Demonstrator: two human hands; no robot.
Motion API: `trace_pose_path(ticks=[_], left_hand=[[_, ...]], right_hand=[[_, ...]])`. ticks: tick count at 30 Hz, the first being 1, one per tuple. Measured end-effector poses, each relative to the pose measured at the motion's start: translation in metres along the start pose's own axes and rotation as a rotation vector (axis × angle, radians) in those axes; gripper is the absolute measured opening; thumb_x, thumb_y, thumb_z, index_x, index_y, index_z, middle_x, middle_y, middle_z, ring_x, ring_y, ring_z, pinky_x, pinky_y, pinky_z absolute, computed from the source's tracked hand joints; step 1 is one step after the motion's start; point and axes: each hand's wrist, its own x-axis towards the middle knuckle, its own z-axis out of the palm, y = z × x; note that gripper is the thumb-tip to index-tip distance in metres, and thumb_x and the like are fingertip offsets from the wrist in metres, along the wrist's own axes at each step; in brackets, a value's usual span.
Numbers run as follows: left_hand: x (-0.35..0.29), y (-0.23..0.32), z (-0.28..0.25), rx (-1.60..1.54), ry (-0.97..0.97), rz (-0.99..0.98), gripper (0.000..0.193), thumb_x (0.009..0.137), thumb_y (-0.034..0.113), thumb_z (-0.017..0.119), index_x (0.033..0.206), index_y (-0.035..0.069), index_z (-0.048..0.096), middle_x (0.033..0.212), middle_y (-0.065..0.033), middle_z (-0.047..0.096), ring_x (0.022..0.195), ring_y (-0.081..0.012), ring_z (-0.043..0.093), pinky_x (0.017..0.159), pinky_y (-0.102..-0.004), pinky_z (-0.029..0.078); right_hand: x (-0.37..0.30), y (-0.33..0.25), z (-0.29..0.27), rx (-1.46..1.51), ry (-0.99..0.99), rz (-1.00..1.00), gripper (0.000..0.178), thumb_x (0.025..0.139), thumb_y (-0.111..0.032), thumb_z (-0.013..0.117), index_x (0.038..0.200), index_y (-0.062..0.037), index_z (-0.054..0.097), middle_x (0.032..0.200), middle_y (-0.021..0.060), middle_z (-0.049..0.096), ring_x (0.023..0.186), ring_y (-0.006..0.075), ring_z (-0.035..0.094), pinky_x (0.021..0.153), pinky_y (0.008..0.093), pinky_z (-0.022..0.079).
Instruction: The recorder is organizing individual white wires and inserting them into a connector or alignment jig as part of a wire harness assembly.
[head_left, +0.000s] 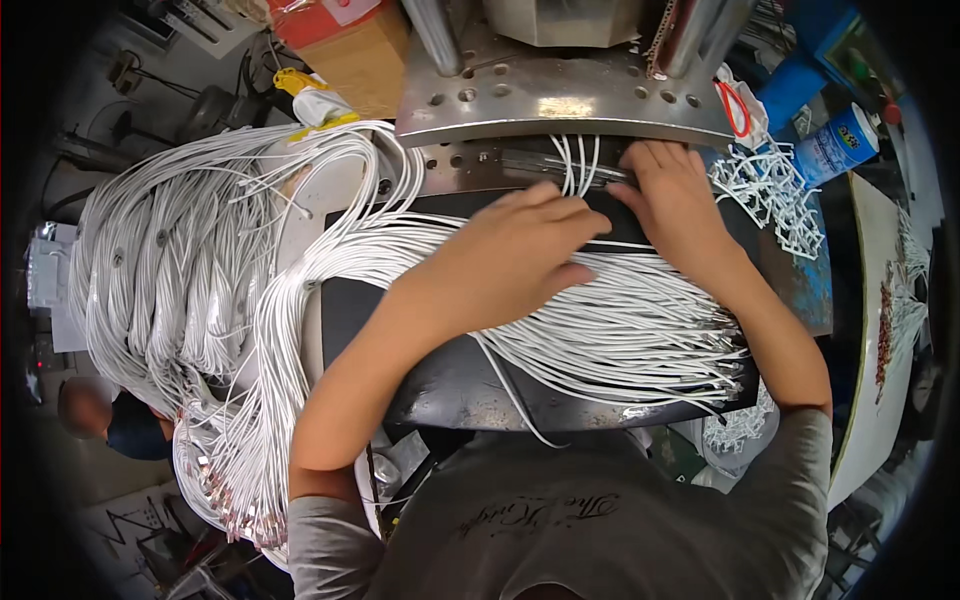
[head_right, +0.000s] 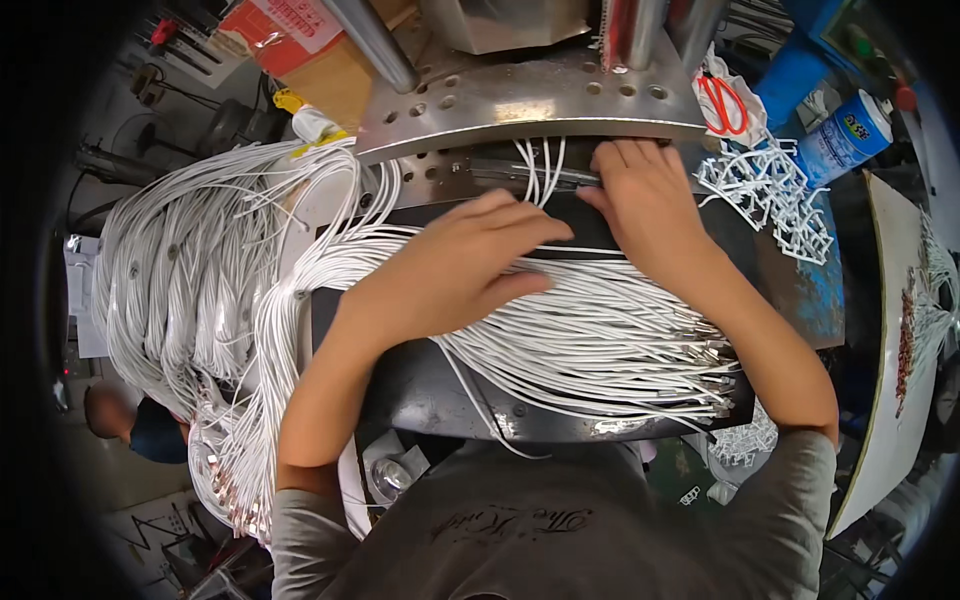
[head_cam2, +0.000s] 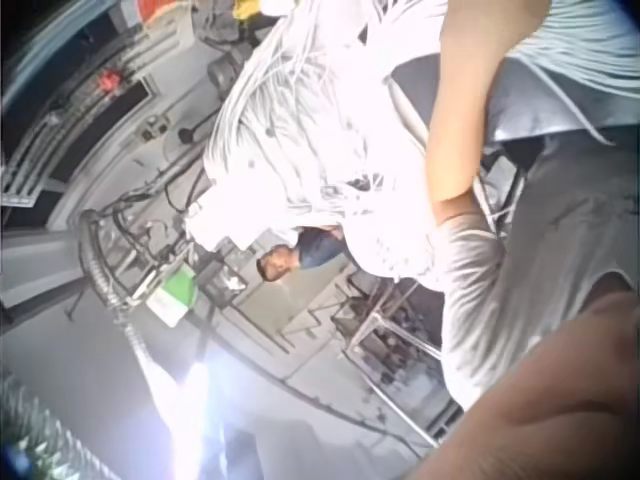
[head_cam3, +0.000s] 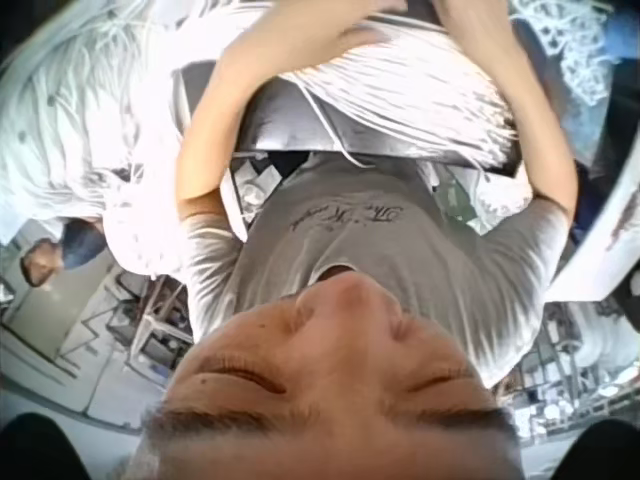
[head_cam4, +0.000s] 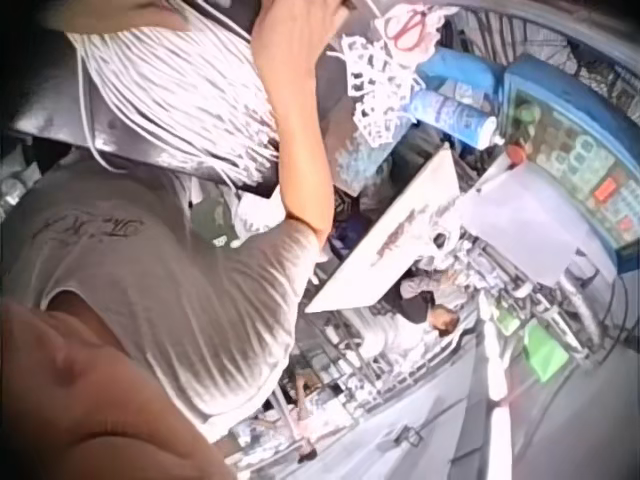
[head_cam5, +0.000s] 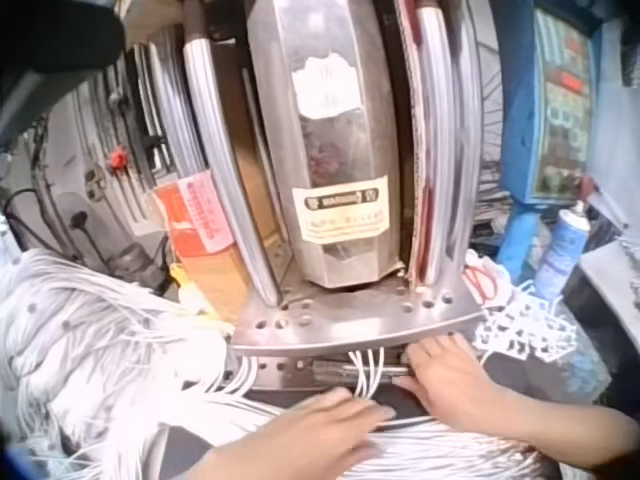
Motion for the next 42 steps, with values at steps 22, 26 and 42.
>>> trace_pose_path(ticks=[22,26,42], left_hand=[[0.026,-0.021,0.005,-0.389,-0.19,-0.157,0.013,0.088,0.012,0.077,0.095,0.003,0.07,0.077,-0.007,0.061,0.072,-0.018,0.056,0.065,-0.031,0.045],[0.028,-0.013,0.0,-0.458,-0.226,-0.165,0.009,0.093,0.012,0.074,0.096,0.004,0.07,0.077,-0.0026,0.062,0.065,-0.0113,0.053,0.06,-0.0273,0.043],[0.029,0.007,0.056,-1.51,-0.305,-0.606,0.022,0.106,0.018,0.06,0.122,0.004,0.058,0.092,-0.0019,0.062,0.066,-0.0064,0.052,0.056,-0.0226,0.039]], right_hand=[[-0.022,0.012,-0.038,0.418,-0.249,0.377,0.022,0.094,-0.012,0.071,0.104,0.0019,0.057,0.084,0.0194,0.064,0.079,0.0367,0.063,0.073,0.0394,0.049],[-0.025,0.018,-0.044,0.45,-0.312,0.377,0.024,0.093,-0.013,0.074,0.106,0.0025,0.062,0.085,0.0187,0.065,0.077,0.0336,0.063,0.073,0.0383,0.049],[-0.041,0.026,-0.077,0.924,-0.308,0.338,0.021,0.1,-0.014,0.066,0.114,0.0017,0.064,0.109,0.0058,0.069,0.097,0.0123,0.06,0.086,0.0301,0.047]])
